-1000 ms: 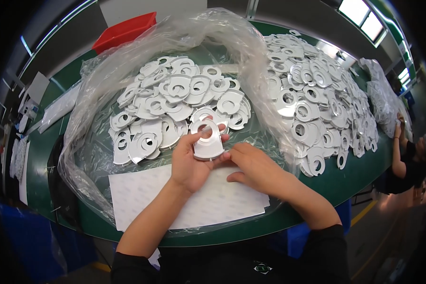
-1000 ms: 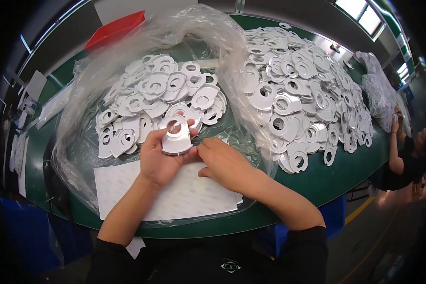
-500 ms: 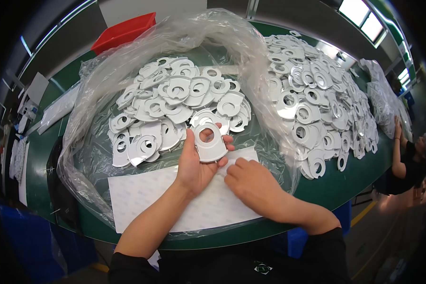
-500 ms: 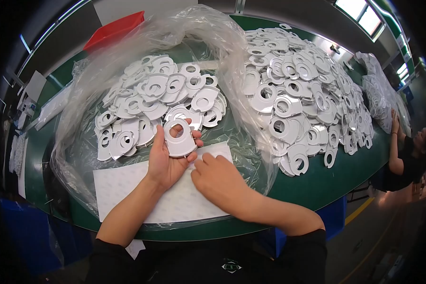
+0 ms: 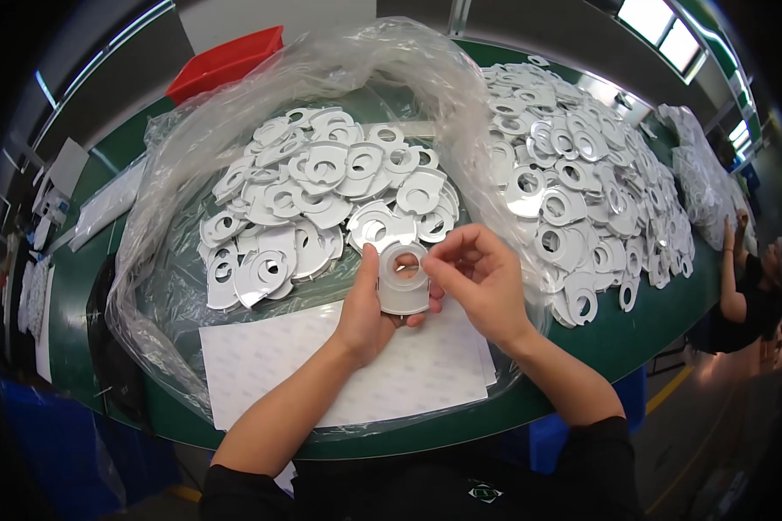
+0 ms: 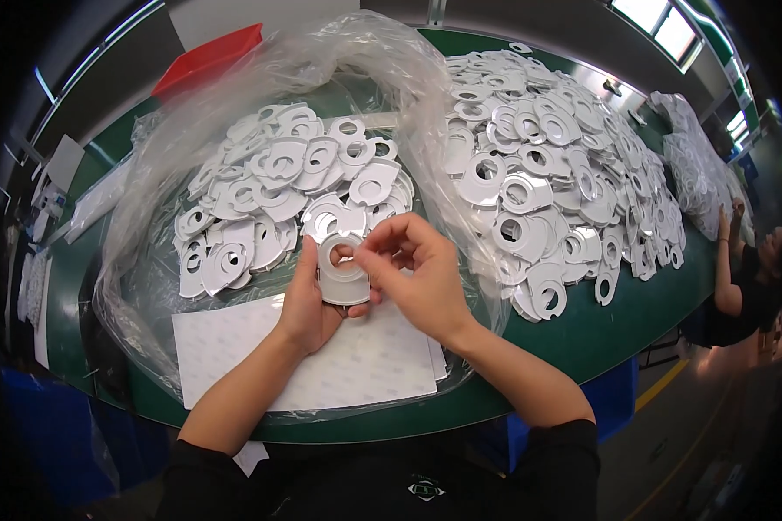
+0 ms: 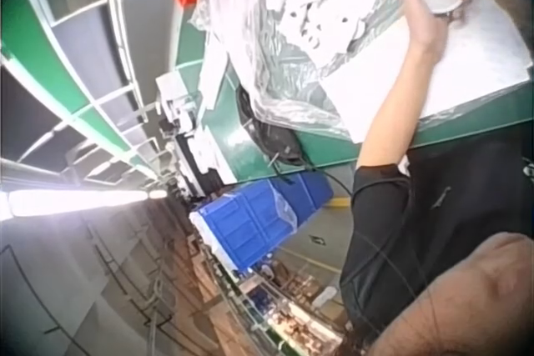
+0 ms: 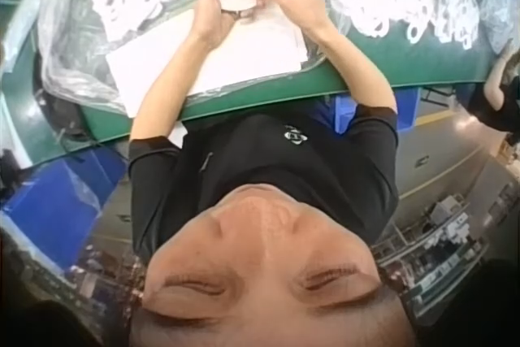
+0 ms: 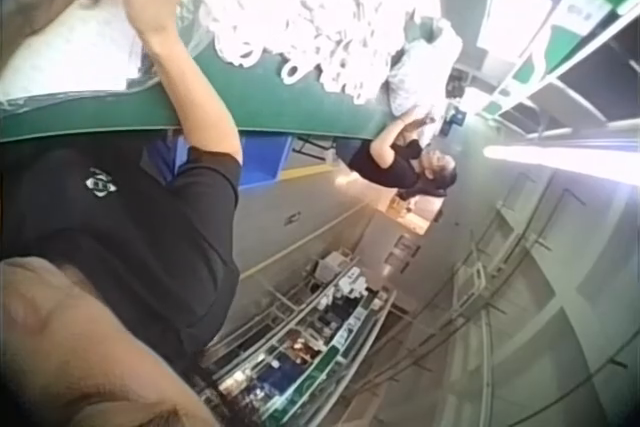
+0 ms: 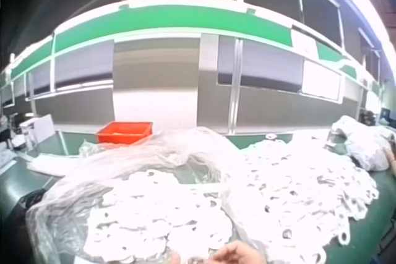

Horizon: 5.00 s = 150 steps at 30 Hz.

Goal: Assembling white plastic circular light fixture components by applying adhesive rings.

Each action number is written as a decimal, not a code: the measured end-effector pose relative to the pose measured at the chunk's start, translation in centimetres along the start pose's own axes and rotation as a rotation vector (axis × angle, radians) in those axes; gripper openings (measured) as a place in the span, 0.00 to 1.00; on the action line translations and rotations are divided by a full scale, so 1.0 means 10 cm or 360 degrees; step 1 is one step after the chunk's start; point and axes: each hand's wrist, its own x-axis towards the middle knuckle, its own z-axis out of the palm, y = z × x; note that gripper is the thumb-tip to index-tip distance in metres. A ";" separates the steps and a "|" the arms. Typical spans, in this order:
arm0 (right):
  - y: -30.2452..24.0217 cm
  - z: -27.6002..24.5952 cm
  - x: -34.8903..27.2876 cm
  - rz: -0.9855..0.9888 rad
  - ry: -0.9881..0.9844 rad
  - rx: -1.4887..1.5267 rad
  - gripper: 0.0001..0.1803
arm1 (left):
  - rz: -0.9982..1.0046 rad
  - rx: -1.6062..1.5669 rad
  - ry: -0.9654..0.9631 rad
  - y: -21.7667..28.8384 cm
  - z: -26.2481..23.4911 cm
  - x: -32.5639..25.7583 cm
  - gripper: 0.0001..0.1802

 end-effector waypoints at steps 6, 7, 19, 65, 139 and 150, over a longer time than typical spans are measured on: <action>0.12 -0.04 0.07 0.0076 0.0015 0.0090 0.09 | 0.0073 0.0037 -0.0096 -0.02 0.00 0.03 0.37; 0.13 -0.03 0.07 0.0080 0.0005 0.0086 0.09 | 0.0075 0.0027 -0.0086 -0.02 0.00 0.03 0.37; 0.13 -0.07 0.09 0.0123 -0.0033 0.0042 0.09 | 0.0058 0.0039 -0.0117 -0.03 -0.02 0.04 0.37; 0.10 -0.08 0.08 0.0139 0.0035 -0.0133 0.10 | 0.0168 0.0208 -0.0217 -0.07 -0.02 0.05 0.14; -0.11 0.11 -0.24 -0.0183 -0.1123 -0.1618 0.16 | 0.1179 0.2243 0.0567 0.58 -0.01 -0.27 0.10; 0.03 0.12 -0.34 -0.0434 -0.1053 -0.1528 0.12 | 0.0313 -0.0181 0.0025 0.19 0.01 -0.09 0.14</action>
